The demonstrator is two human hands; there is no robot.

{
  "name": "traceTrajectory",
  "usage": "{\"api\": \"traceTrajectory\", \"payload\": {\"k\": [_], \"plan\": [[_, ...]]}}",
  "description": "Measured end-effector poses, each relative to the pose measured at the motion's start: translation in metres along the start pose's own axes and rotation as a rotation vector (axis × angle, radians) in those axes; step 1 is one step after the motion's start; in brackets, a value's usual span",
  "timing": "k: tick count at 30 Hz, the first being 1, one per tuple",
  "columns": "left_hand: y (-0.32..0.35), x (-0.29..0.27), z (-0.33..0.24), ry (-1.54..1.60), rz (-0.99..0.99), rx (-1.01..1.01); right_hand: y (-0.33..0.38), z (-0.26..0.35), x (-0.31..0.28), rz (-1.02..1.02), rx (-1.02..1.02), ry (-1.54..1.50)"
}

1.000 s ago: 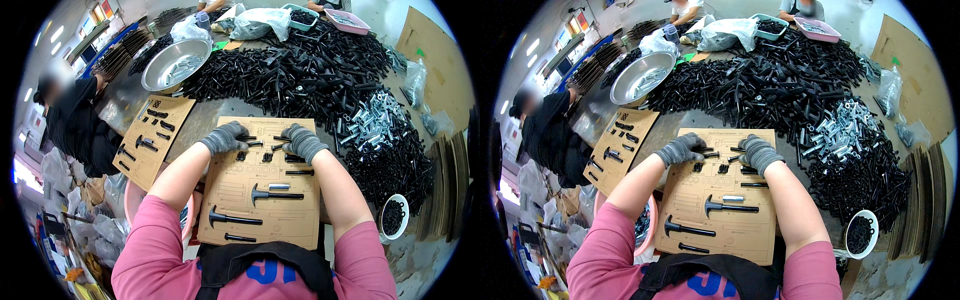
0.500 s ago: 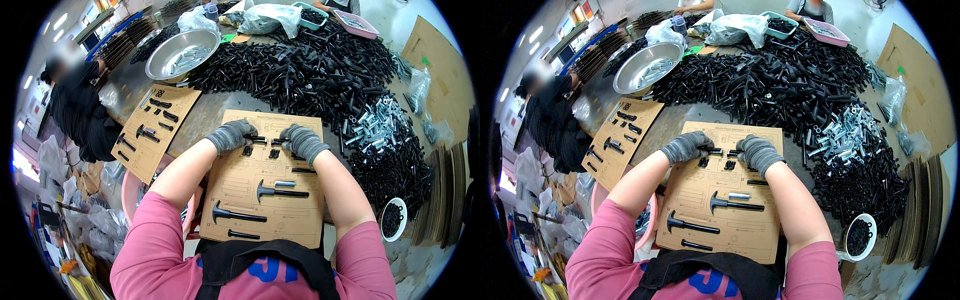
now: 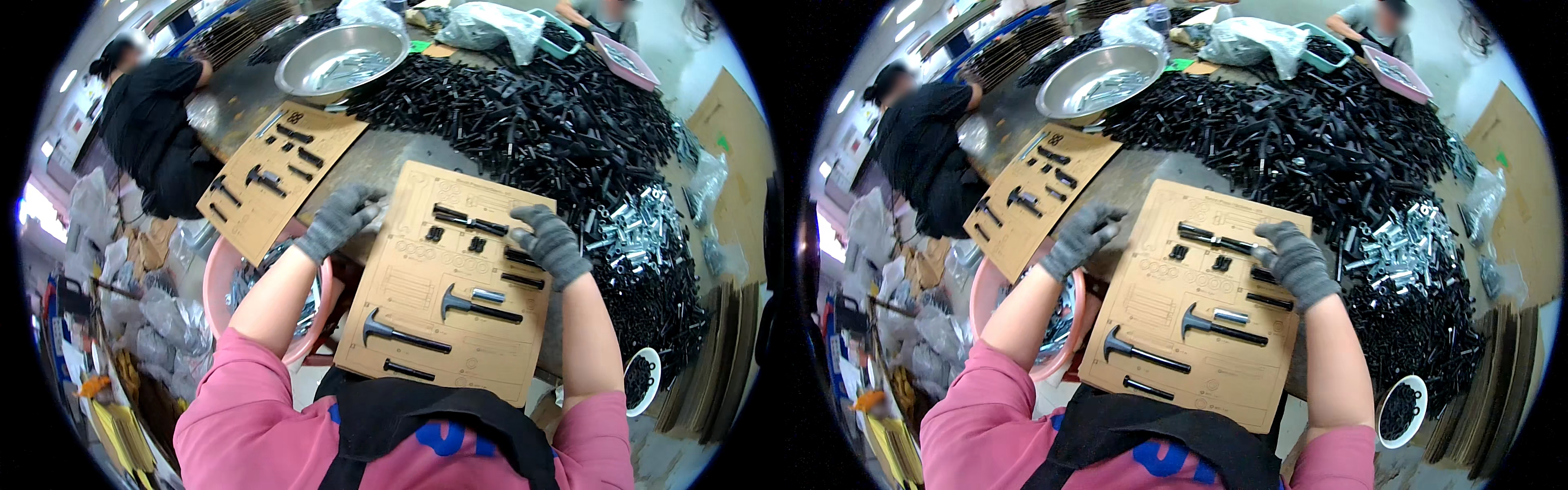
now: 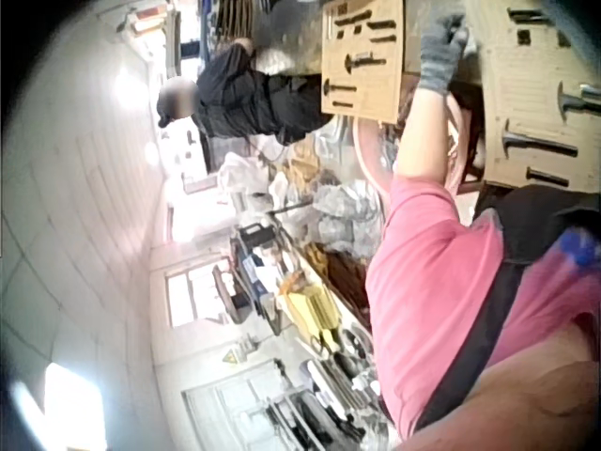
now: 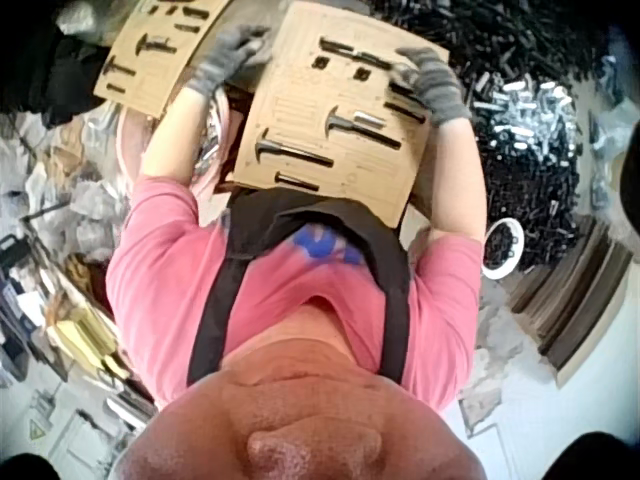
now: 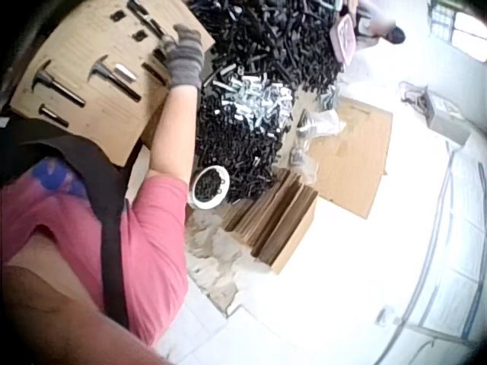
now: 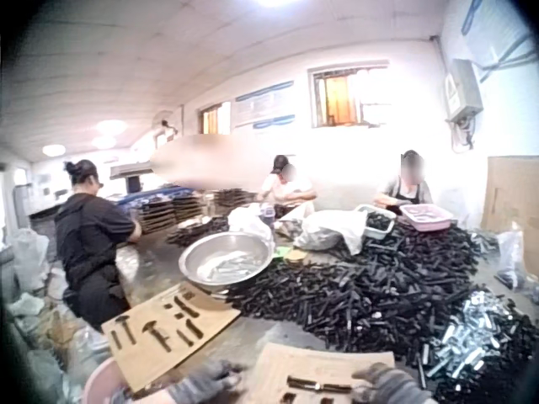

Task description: The person assembles small metal hardware components on a cardboard template. They pick up cylindrical metal pieces and black plastic parts, fit them together, and place the assembled units into designated slots on the template. The person repeats this process multiple times, organizing the finished assemblies on the board.

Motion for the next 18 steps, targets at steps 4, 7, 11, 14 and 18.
{"api": "traceTrajectory", "payload": {"k": [4,7,11,14,18], "plan": [[0.078,-0.022,0.056,-0.048,0.006,-0.114,0.033,-0.001,-0.011,-0.174,-0.005,-0.169],[0.138,-0.054,0.066,-0.268,-0.09,-0.281,0.042,-0.005,-0.001,-0.194,-0.01,-0.305],[0.18,-0.049,0.155,-0.704,-0.103,-0.467,0.048,-0.01,0.009,-0.184,0.0,-0.508],[0.19,-0.029,0.207,-0.688,-0.114,-0.542,0.049,0.006,0.008,-0.153,0.056,-0.581],[0.178,0.01,0.235,-0.367,0.025,-0.758,0.051,0.027,0.0,-0.158,0.022,-0.58]]}}
Point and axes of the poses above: each hand's wrist, its own y-axis away from the middle knuckle, its own x-axis out of the palm, z = x × y, the point moved 7 cm from there along -y, towards the middle knuckle, and after that the axes turned 13 degrees about -x, right-handed, at the moved point
